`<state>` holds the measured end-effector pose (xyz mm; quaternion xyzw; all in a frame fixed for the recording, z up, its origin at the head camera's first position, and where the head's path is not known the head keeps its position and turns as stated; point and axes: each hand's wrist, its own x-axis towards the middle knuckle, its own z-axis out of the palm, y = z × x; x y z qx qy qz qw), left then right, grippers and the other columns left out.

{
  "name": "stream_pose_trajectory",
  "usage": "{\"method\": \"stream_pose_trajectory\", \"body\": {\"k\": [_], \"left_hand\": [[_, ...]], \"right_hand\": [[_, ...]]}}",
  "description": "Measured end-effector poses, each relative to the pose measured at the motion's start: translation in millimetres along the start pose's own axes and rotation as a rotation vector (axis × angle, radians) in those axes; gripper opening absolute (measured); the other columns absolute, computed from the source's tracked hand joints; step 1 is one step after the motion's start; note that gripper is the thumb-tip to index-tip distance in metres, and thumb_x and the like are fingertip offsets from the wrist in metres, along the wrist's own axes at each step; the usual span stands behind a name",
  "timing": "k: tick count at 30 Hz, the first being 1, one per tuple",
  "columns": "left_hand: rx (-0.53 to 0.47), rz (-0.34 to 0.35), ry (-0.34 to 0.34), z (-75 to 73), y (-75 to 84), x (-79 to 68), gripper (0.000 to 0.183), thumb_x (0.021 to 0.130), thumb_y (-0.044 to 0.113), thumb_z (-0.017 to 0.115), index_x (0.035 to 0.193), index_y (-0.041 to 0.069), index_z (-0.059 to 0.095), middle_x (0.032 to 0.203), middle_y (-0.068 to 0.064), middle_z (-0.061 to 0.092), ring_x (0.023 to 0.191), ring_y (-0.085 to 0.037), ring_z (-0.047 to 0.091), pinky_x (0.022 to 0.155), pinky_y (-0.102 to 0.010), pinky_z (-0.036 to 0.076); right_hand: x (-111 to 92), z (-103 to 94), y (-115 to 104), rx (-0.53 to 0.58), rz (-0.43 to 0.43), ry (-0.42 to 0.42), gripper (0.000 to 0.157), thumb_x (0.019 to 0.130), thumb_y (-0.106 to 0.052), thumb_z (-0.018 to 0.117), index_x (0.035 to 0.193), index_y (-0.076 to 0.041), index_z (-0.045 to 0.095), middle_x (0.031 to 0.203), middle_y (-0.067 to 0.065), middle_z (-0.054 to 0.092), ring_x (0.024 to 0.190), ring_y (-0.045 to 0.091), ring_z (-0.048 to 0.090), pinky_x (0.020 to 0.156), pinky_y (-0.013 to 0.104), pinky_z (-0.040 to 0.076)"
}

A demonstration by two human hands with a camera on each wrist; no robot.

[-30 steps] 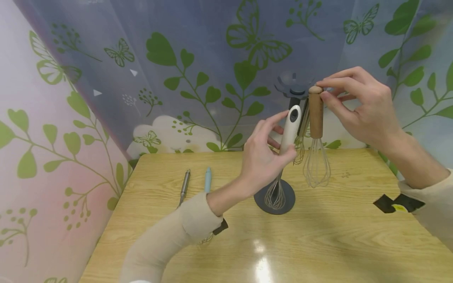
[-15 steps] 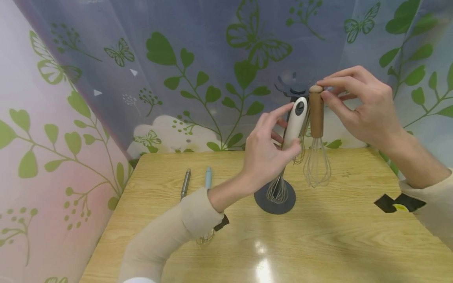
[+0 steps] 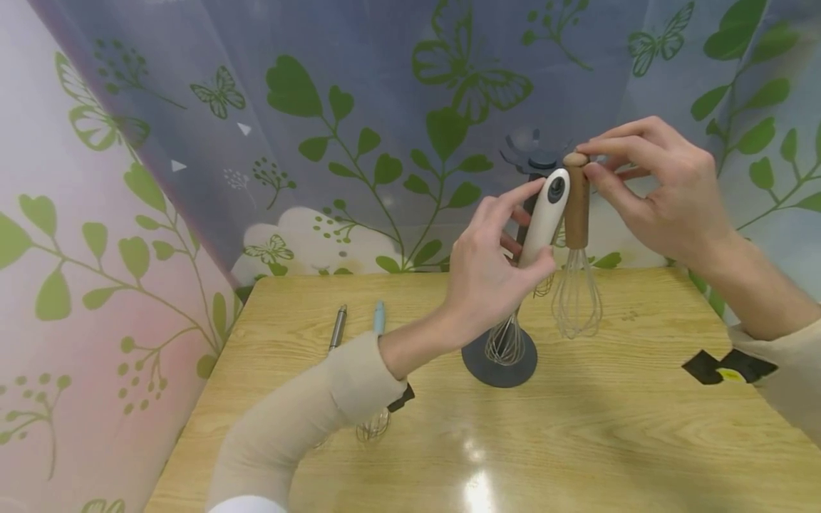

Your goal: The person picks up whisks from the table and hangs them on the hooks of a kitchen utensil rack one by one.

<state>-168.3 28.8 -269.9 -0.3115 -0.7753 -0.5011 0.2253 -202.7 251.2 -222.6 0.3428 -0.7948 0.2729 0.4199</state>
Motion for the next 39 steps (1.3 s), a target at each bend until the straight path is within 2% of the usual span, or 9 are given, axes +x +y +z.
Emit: {"method": "stream_pose_trajectory", "body": {"k": [14,34,39], "left_hand": [[-0.002,0.017,0.026,1.4,-1.7,4.6,0.068,0.087,0.009,0.073,0.152,0.015,0.054,0.113,-0.011,0.061,0.072,-0.014,0.065,0.061,-0.01,0.054],[0.01,-0.012,0.026,3.0,-5.7,7.7,0.067,0.087,0.011,0.073,0.152,0.015,0.055,0.113,-0.01,0.061,0.072,-0.014,0.063,0.063,-0.013,0.052],[0.019,-0.019,0.03,2.9,-6.7,7.7,0.066,0.088,0.011,0.073,0.151,0.016,0.055,0.113,-0.009,0.061,0.071,-0.014,0.063,0.063,-0.013,0.051]], "right_hand": [[-1.0,-2.1,0.5,-0.004,-0.004,-0.003,0.021,0.098,-0.006,0.073,0.117,0.002,0.077,0.113,0.024,0.071,0.102,-0.025,0.052,0.088,-0.005,0.044],[-1.0,-0.7,-0.3,-0.004,-0.001,-0.001,0.021,0.098,-0.006,0.073,0.117,0.001,0.077,0.112,0.024,0.071,0.099,-0.026,0.051,0.087,-0.004,0.044],[-0.5,0.3,-0.4,0.002,0.0,0.0,0.02,0.098,-0.006,0.073,0.117,0.001,0.078,0.112,0.023,0.072,0.103,-0.024,0.052,0.087,-0.004,0.045]]}}
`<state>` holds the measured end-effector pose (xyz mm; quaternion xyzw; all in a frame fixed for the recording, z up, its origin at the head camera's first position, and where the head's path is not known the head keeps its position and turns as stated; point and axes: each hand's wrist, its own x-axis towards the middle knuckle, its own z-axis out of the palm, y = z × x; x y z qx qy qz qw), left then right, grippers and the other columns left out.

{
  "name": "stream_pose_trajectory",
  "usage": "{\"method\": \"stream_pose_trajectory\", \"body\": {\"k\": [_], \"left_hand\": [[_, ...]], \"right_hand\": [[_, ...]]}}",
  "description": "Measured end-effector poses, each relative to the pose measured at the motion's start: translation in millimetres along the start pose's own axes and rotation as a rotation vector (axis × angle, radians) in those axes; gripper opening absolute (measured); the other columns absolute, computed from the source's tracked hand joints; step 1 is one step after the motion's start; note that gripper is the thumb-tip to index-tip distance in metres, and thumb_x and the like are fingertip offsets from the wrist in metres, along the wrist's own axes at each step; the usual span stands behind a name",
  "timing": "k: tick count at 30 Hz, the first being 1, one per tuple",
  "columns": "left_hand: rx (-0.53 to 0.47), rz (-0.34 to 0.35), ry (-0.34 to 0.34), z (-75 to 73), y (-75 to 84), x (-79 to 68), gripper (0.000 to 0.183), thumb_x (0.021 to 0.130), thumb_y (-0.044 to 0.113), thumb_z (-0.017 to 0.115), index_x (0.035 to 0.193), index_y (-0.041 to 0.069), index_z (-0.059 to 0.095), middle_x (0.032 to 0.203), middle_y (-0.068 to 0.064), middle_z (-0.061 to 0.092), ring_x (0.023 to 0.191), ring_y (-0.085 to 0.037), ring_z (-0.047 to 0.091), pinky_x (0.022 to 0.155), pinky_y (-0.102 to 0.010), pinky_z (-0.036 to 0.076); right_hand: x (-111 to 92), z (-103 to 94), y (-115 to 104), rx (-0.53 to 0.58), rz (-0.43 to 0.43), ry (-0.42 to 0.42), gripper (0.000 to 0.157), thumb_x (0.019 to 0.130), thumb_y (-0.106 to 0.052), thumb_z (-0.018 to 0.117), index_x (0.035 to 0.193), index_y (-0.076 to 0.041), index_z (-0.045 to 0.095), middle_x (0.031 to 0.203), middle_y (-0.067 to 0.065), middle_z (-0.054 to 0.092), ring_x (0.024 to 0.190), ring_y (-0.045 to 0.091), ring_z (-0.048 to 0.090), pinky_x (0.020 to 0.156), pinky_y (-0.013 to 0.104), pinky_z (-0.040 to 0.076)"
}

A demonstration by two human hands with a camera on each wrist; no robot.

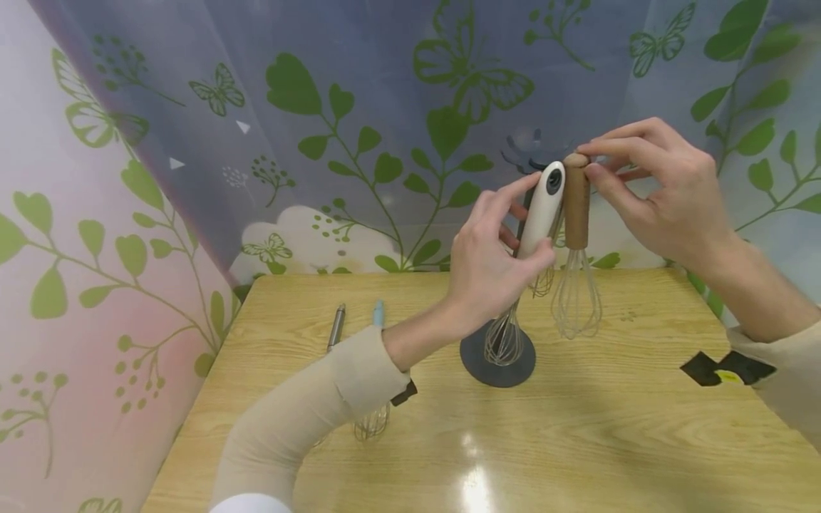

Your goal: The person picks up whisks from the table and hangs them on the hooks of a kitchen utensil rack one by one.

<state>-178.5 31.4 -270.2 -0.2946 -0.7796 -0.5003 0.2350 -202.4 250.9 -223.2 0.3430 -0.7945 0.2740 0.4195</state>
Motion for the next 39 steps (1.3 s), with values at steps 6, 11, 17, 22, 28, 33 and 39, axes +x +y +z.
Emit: {"method": "stream_pose_trajectory", "body": {"k": [6,11,17,22,28,33,39], "left_hand": [[0.007,-0.007,0.005,1.3,-2.1,-0.8,0.067,0.087,0.011,0.075,0.151,0.016,0.056,0.112,-0.008,0.062,0.071,-0.013,0.062,0.062,-0.013,0.051],[0.006,0.0,0.008,2.6,-3.5,-1.0,0.066,0.088,0.011,0.076,0.151,0.016,0.055,0.112,-0.009,0.061,0.071,-0.013,0.062,0.062,-0.012,0.051],[0.0,0.009,0.012,3.4,-5.0,-1.6,0.066,0.089,0.01,0.077,0.152,0.014,0.054,0.113,-0.011,0.061,0.073,-0.016,0.064,0.06,-0.01,0.052],[-0.011,0.012,0.011,5.0,-6.2,-2.8,0.066,0.091,0.01,0.077,0.153,0.013,0.053,0.114,-0.012,0.061,0.074,-0.017,0.065,0.063,-0.008,0.053],[-0.03,0.031,0.016,7.9,-7.8,-4.4,0.066,0.092,0.01,0.077,0.153,0.011,0.052,0.115,-0.014,0.061,0.074,-0.017,0.066,0.064,-0.007,0.054],[-0.049,0.043,0.016,9.5,-8.8,-4.7,0.066,0.093,0.011,0.078,0.154,0.01,0.051,0.117,-0.015,0.061,0.076,-0.019,0.067,0.065,-0.007,0.055],[-0.076,0.028,0.009,11.6,-9.3,-5.1,0.068,0.094,0.012,0.079,0.155,0.01,0.05,0.119,-0.015,0.06,0.078,-0.019,0.068,0.066,-0.008,0.056]], "right_hand": [[-1,0.5,1,0.0,0.003,0.005,0.021,0.1,-0.01,0.073,0.116,0.001,0.078,0.113,0.023,0.071,0.103,-0.022,0.053,0.087,-0.004,0.044],[-1,0.7,2,-0.001,0.005,0.013,0.021,0.101,-0.012,0.072,0.117,0.001,0.078,0.113,0.024,0.072,0.102,-0.022,0.052,0.087,-0.004,0.044],[0,1.3,0,0.003,0.003,0.012,0.02,0.1,-0.01,0.072,0.116,0.002,0.078,0.112,0.024,0.071,0.101,-0.023,0.052,0.087,-0.004,0.044],[0,2.5,1,0.005,0.002,0.023,0.021,0.101,-0.013,0.072,0.115,0.001,0.078,0.111,0.024,0.072,0.101,-0.023,0.052,0.087,-0.004,0.044],[-2,1.6,1,0.005,-0.006,0.016,0.024,0.103,-0.016,0.07,0.116,0.002,0.077,0.111,0.025,0.071,0.101,-0.023,0.051,0.087,-0.004,0.044],[-2,1.8,0,0.013,-0.008,0.022,0.024,0.102,-0.016,0.07,0.116,0.002,0.077,0.111,0.025,0.071,0.101,-0.023,0.052,0.087,-0.004,0.044],[-2,1.6,0,0.008,-0.002,0.016,0.022,0.101,-0.013,0.071,0.117,0.002,0.077,0.113,0.025,0.071,0.102,-0.023,0.052,0.088,-0.004,0.044]]}}
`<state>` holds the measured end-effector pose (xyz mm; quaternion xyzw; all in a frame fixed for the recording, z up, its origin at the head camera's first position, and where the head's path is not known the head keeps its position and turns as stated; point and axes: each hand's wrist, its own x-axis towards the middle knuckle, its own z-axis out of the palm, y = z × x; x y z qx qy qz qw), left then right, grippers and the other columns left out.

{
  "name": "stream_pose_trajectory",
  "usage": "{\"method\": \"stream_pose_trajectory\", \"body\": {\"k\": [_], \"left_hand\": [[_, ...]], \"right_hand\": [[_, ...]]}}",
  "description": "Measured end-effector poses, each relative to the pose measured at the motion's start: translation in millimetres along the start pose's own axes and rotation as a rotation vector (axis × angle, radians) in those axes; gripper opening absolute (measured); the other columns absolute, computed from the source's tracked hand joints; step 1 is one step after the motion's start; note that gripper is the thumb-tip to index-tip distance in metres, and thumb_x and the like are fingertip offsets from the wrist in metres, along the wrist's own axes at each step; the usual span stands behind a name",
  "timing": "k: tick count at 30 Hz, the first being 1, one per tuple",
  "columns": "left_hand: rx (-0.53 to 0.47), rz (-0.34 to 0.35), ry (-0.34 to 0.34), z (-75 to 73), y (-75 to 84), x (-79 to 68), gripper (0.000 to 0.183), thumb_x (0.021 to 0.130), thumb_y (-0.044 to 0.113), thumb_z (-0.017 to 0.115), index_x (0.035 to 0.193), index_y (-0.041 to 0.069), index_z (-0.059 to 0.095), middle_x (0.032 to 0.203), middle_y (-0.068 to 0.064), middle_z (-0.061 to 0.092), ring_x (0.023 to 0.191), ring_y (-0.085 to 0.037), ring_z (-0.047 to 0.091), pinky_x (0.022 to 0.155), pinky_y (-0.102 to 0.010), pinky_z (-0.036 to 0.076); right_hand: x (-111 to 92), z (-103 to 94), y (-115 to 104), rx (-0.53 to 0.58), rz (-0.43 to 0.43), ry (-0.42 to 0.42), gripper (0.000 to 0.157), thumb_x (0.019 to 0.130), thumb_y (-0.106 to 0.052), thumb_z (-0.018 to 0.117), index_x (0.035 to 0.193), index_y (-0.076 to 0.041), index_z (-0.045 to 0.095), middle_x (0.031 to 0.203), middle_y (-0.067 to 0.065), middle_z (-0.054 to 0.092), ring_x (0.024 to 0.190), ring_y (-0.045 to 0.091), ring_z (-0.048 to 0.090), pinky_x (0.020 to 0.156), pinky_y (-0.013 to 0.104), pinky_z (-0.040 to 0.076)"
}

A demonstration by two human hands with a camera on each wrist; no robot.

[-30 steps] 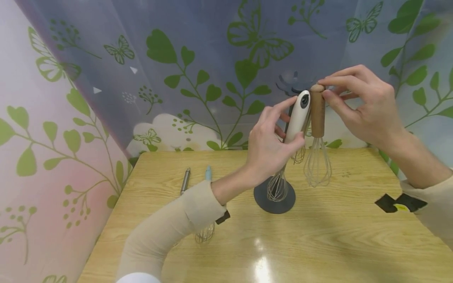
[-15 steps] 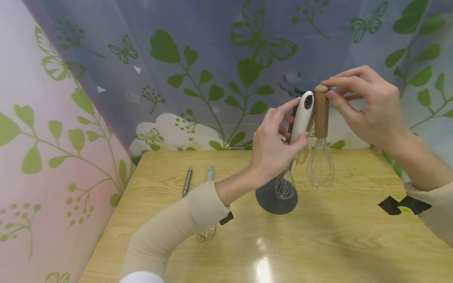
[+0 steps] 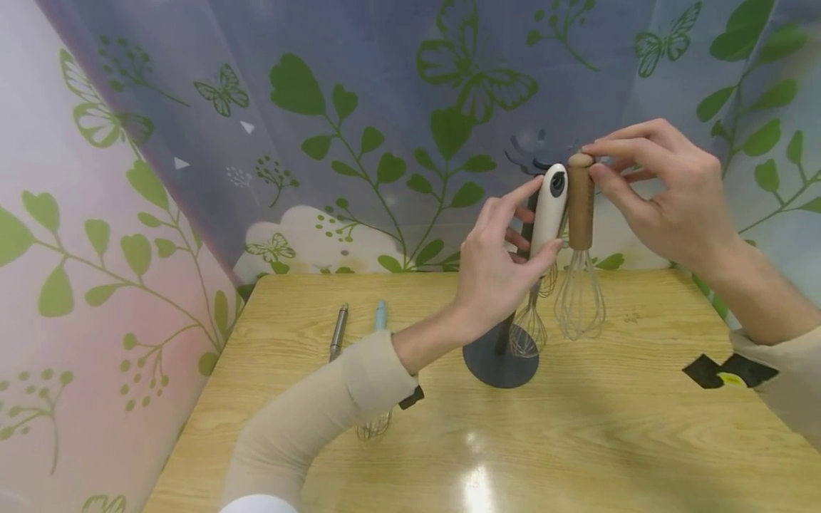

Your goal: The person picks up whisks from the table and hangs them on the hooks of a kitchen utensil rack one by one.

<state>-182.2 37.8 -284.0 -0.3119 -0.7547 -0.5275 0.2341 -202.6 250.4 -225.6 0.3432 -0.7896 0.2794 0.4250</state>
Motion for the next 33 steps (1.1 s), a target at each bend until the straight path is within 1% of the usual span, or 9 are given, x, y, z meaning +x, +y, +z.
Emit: {"method": "stream_pose_trajectory", "body": {"k": [4,7,10,16,22,27,33], "left_hand": [[-0.009,-0.007,0.002,1.4,-0.5,-0.3,0.068,0.094,0.013,0.08,0.155,0.011,0.049,0.119,-0.015,0.059,0.078,-0.019,0.068,0.066,-0.008,0.057],[-0.013,-0.005,0.004,2.6,-0.6,-0.3,0.069,0.094,0.014,0.08,0.155,0.011,0.049,0.119,-0.015,0.059,0.078,-0.019,0.068,0.066,-0.008,0.057],[-0.013,0.0,0.009,3.2,-1.0,-0.2,0.069,0.094,0.014,0.081,0.155,0.01,0.05,0.119,-0.015,0.059,0.078,-0.019,0.068,0.066,-0.008,0.057],[-0.017,0.002,0.017,3.9,-1.2,-0.5,0.069,0.093,0.015,0.082,0.154,0.01,0.05,0.118,-0.015,0.06,0.079,-0.02,0.069,0.066,-0.009,0.057],[-0.012,0.008,0.023,2.3,-0.4,-1.4,0.067,0.093,0.015,0.083,0.152,0.008,0.051,0.119,-0.015,0.06,0.081,-0.023,0.07,0.065,-0.008,0.057],[-0.007,0.023,0.03,0.8,-1.0,-2.2,0.065,0.093,0.016,0.083,0.149,0.007,0.053,0.118,-0.016,0.062,0.082,-0.025,0.071,0.065,-0.008,0.056],[-0.021,0.022,0.039,-3.0,-1.1,-4.3,0.062,0.092,0.016,0.083,0.147,0.006,0.055,0.117,-0.015,0.064,0.08,-0.023,0.071,0.066,-0.011,0.058]], "right_hand": [[-0.5,0.8,0.4,-0.007,0.014,0.005,0.022,0.101,-0.013,0.072,0.117,0.001,0.078,0.113,0.024,0.072,0.102,-0.024,0.052,0.088,-0.004,0.044],[-1.6,1.8,1.4,-0.009,0.029,0.015,0.023,0.102,-0.016,0.072,0.116,0.001,0.078,0.113,0.019,0.072,0.101,-0.023,0.053,0.087,-0.004,0.044],[-2.4,2.5,2.2,-0.009,0.034,0.02,0.025,0.102,-0.02,0.071,0.115,0.001,0.079,0.114,0.017,0.072,0.101,-0.022,0.053,0.087,-0.004,0.043],[-2.6,2.3,1.6,-0.007,0.03,0.018,0.026,0.103,-0.02,0.07,0.116,0.002,0.078,0.113,0.023,0.072,0.1,-0.022,0.052,0.087,-0.004,0.043],[-2.0,2.6,0.8,-0.008,0.031,0.016,0.029,0.104,-0.023,0.069,0.115,0.002,0.078,0.113,0.024,0.071,0.101,-0.023,0.052,0.087,-0.004,0.043],[-1.7,2.0,0.9,-0.008,0.027,0.014,0.025,0.102,-0.019,0.071,0.115,0.001,0.078,0.113,0.023,0.071,0.101,-0.023,0.053,0.087,-0.004,0.043],[-1.0,0.0,-0.2,-0.014,0.007,-0.001,0.021,0.1,-0.011,0.073,0.117,0.001,0.078,0.114,0.023,0.072,0.103,-0.023,0.052,0.087,-0.004,0.044]]}}
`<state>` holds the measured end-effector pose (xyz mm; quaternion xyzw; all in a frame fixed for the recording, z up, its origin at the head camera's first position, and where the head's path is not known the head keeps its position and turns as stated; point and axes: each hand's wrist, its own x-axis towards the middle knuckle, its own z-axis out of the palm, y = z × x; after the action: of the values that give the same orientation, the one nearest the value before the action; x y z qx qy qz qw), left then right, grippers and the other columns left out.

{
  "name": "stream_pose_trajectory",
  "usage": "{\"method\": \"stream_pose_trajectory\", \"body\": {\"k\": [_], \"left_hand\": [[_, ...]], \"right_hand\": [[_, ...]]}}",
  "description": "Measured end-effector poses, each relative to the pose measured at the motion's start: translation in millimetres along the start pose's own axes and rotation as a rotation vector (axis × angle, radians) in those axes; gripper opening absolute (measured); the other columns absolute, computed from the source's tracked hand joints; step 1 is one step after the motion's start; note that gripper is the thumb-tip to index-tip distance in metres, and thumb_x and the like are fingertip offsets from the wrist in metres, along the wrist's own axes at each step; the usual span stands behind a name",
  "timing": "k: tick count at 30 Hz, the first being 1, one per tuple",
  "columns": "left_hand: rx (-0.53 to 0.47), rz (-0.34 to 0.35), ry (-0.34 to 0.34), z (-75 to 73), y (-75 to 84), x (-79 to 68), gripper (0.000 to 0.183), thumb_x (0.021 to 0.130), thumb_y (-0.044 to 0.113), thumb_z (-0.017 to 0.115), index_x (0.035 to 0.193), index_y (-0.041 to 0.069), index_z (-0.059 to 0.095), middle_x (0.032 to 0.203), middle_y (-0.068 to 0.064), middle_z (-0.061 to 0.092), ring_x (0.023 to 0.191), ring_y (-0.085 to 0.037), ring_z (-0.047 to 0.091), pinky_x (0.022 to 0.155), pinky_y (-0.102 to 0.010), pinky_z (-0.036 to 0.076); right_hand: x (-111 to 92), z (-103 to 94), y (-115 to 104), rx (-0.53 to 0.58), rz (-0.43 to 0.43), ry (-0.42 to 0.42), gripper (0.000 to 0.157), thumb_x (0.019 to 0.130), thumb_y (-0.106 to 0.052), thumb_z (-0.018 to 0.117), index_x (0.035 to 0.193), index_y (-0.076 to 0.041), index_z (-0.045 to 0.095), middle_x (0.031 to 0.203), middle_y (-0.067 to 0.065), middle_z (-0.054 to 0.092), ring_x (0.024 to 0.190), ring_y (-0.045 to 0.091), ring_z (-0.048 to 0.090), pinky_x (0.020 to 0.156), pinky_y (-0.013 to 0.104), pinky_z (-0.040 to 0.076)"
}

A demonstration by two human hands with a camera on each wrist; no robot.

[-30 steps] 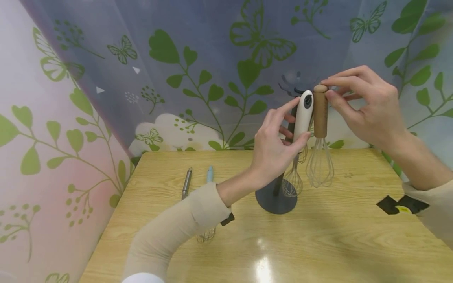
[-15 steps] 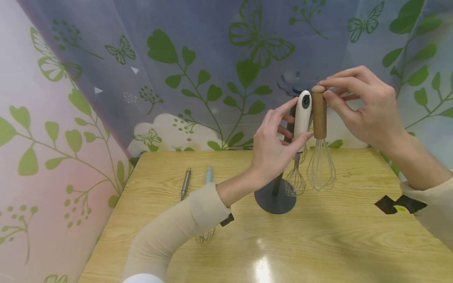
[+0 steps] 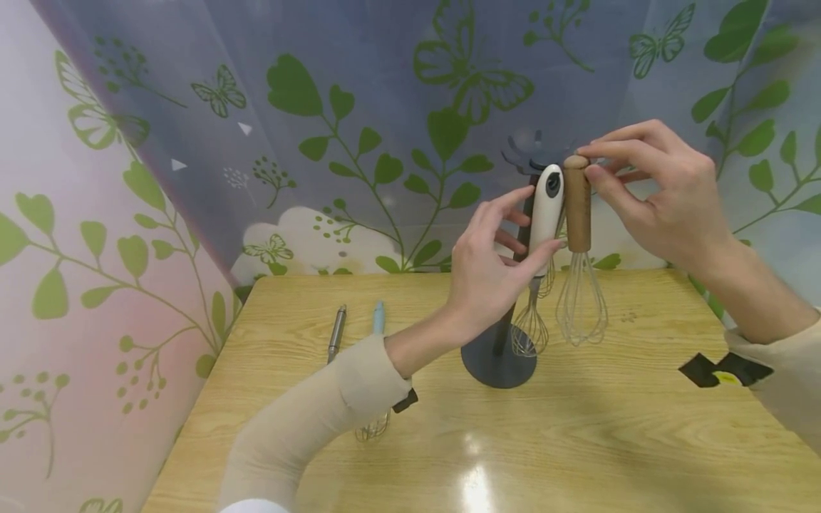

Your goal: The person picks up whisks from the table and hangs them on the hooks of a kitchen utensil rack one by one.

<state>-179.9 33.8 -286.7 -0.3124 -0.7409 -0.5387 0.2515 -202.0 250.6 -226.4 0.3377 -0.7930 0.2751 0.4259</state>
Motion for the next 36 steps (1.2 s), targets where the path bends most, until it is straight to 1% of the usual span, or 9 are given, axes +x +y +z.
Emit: {"method": "stream_pose_trajectory", "body": {"k": [5,10,14,17,21,26,31,33,36], "left_hand": [[-0.023,-0.016,-0.001,-6.2,-3.9,-2.8,0.057,0.093,0.015,0.082,0.144,0.006,0.058,0.115,-0.016,0.066,0.079,-0.022,0.072,0.066,-0.012,0.059],[-0.011,-0.03,0.0,-14.2,-10.3,-5.8,0.054,0.093,0.015,0.082,0.142,0.006,0.06,0.112,-0.016,0.07,0.077,-0.022,0.072,0.067,-0.013,0.059],[0.006,-0.056,-0.006,-21.0,-14.1,-7.7,0.052,0.093,0.016,0.082,0.14,0.007,0.062,0.11,-0.014,0.072,0.077,-0.022,0.073,0.066,-0.018,0.061],[0.025,-0.09,-0.021,-25.9,-16.8,-8.8,0.051,0.093,0.018,0.083,0.139,0.009,0.063,0.109,-0.012,0.074,0.076,-0.021,0.074,0.066,-0.024,0.062],[0.034,-0.14,-0.048,-31.9,-19.9,-10.0,0.052,0.092,0.018,0.083,0.139,0.01,0.064,0.108,-0.011,0.075,0.078,-0.021,0.075,0.069,-0.029,0.062],[0.008,-0.21,-0.071,-38.8,-20.3,-12.1,0.053,0.091,0.018,0.084,0.14,0.011,0.063,0.109,-0.011,0.075,0.08,-0.022,0.075,0.071,-0.026,0.062],[-0.036,-0.292,-0.093,-46.7,-22.1,-15.2,0.054,0.091,0.019,0.084,0.14,0.013,0.063,0.111,-0.011,0.075,0.082,-0.023,0.073,0.072,-0.023,0.06],[-0.06,-0.319,-0.098,-50.1,-24.1,-16.3,0.054,0.091,0.017,0.084,0.14,0.012,0.062,0.112,-0.013,0.075,0.082,-0.024,0.074,0.071,-0.025,0.062],[-0.094,-0.362,-0.106,-55.5,-27.3,-18.1,0.055,0.091,0.016,0.084,0.14,0.011,0.062,0.112,-0.015,0.074,0.08,-0.024,0.074,0.068,-0.029,0.065]], "right_hand": [[1,-0.4,0,-0.005,0.002,-0.007,0.021,0.099,-0.009,0.074,0.117,0.0,0.078,0.114,0.022,0.072,0.102,-0.024,0.051,0.087,-0.004,0.044],[1,1.0,1,0.0,0.022,0.0,0.02,0.098,-0.009,0.075,0.116,0.0,0.079,0.112,0.019,0.072,0.101,-0.023,0.053,0.087,-0.004,0.044],[1,1.3,1,0.0,0.025,0.001,0.019,0.097,-0.006,0.075,0.115,0.001,0.079,0.112,0.019,0.072,0.101,-0.023,0.053,0.087,-0.004,0.043],[1,1.0,0,0.004,0.022,0.0,0.019,0.095,-0.002,0.075,0.114,0.001,0.079,0.112,0.021,0.072,0.102,-0.023,0.053,0.087,-0.004,0.044],[1,0.7,0,0.006,0.026,0.004,0.019,0.095,-0.001,0.076,0.114,0.0,0.079,0.112,0.016,0.072,0.101,-0.022,0.054,0.086,-0.004,0.045],[0,0.6,1,0.004,0.026,0.005,0.019,0.096,-0.004,0.075,0.114,0.0,0.079,0.113,0.015,0.072,0.102,-0.022,0.054,0.086,-0.004,0.044],[0,0.2,2,0.0,0.018,0.002,0.019,0.098,-0.009,0.074,0.115,-0.001,0.079,0.113,0.017,0.072,0.102,-0.022,0.053,0.087,-0.004,0.044],[0,-0.2,1,-0.001,0.011,-0.001,0.02,0.099,-0.008,0.074,0.116,0.0,0.078,0.113,0.022,0.072,0.102,-0.023,0.052,0.087,-0.004,0.044],[0,-1.0,1,-0.007,0.005,-0.01,0.02,0.097,-0.005,0.074,0.117,0.0,0.078,0.114,0.022,0.072,0.102,-0.023,0.051,0.087,-0.004,0.044]]}}
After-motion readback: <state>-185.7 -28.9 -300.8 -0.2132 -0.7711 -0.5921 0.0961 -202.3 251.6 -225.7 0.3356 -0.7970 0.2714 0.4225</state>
